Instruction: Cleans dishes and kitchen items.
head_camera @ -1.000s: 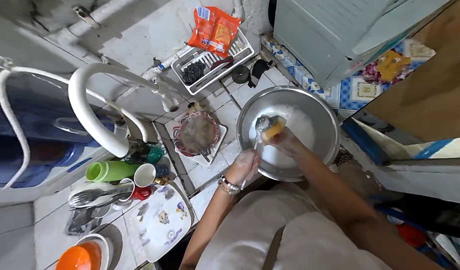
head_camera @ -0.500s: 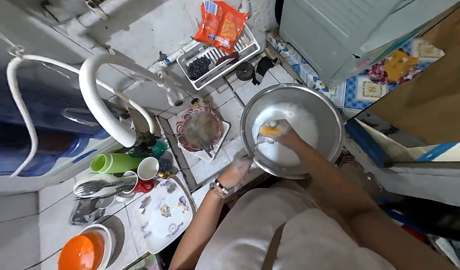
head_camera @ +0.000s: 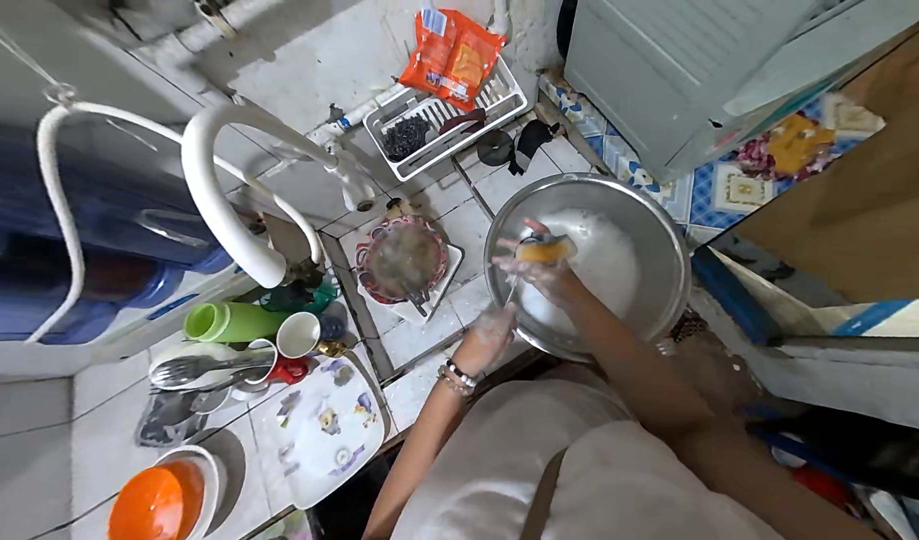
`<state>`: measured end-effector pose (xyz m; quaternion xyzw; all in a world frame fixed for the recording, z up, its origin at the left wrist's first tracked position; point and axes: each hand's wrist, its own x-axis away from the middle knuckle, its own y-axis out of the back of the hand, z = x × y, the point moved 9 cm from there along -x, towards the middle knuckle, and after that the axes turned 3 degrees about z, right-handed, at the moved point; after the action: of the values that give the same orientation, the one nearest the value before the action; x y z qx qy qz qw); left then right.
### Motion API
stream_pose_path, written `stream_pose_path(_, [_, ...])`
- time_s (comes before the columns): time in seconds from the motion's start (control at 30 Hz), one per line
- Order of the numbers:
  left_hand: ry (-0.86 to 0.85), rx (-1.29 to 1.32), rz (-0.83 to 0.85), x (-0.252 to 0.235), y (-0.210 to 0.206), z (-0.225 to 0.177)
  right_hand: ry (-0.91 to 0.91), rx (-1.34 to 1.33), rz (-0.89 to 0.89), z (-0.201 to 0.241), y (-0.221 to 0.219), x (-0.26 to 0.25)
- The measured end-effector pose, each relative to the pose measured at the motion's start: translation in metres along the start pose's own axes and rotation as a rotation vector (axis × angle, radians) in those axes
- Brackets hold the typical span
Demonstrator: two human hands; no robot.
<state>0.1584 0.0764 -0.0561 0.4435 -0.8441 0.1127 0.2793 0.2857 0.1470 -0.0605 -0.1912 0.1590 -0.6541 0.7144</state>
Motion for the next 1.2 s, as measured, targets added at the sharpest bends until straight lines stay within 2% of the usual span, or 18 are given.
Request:
stream_pose_path(0.07, [-0.016, 0.015, 0.003, 0.001, -0.002, -0.003, 0.148, 0.138, -0.047, 0.016, -0.003, -0.002])
stream_pose_path(0.13, [-0.027, 0.004, 0.006, 0.002, -0.002, -0.005, 0.222, 0.210, -0.106, 0.028, -0.006, 0.000])
stream_pose_path(0.33, [-0.078, -0.065, -0.148, -0.005, -0.002, -0.010, -0.016, -0.061, -0.171, 0.006, -0.020, -0.004])
stream_pose_path(0.43, [-0.079, -0.136, -0.245, -0.007, 0.003, -0.018, -0.115, -0.172, -0.122, -0.008, -0.035, -0.002])
stream_pose_path(0.6, [-0.215, -0.428, -0.343, -0.005, 0.009, -0.038, -0.174, -0.133, -0.018, -0.019, -0.049, 0.006])
stream_pose_path(0.67, [-0.272, -0.442, -0.380, -0.006, 0.013, -0.041, -0.158, -0.103, 0.064, -0.015, -0.056, 0.007])
stream_pose_path(0.77, [-0.306, -0.182, -0.383, -0.012, 0.016, -0.031, -0.165, 0.057, 0.078, -0.004, -0.053, 0.003])
stream_pose_path(0.9, [-0.290, -0.149, -0.268, 0.005, 0.037, -0.040, 0.021, 0.589, 0.211, 0.029, -0.057, -0.004])
stream_pose_path(0.97, [-0.391, -0.107, -0.323, 0.019, 0.063, -0.039, 0.067, 0.802, 0.273, 0.044, -0.067, -0.005])
stream_pose_path(1.03, [-0.510, -0.106, -0.428, 0.036, 0.088, -0.038, 0.082, 0.877, 0.339, 0.053, -0.081, -0.003])
stream_pose_path(1.2, [-0.827, -0.329, -0.494, 0.088, 0.101, -0.075, -0.259, 0.925, 0.678, 0.018, -0.118, 0.006])
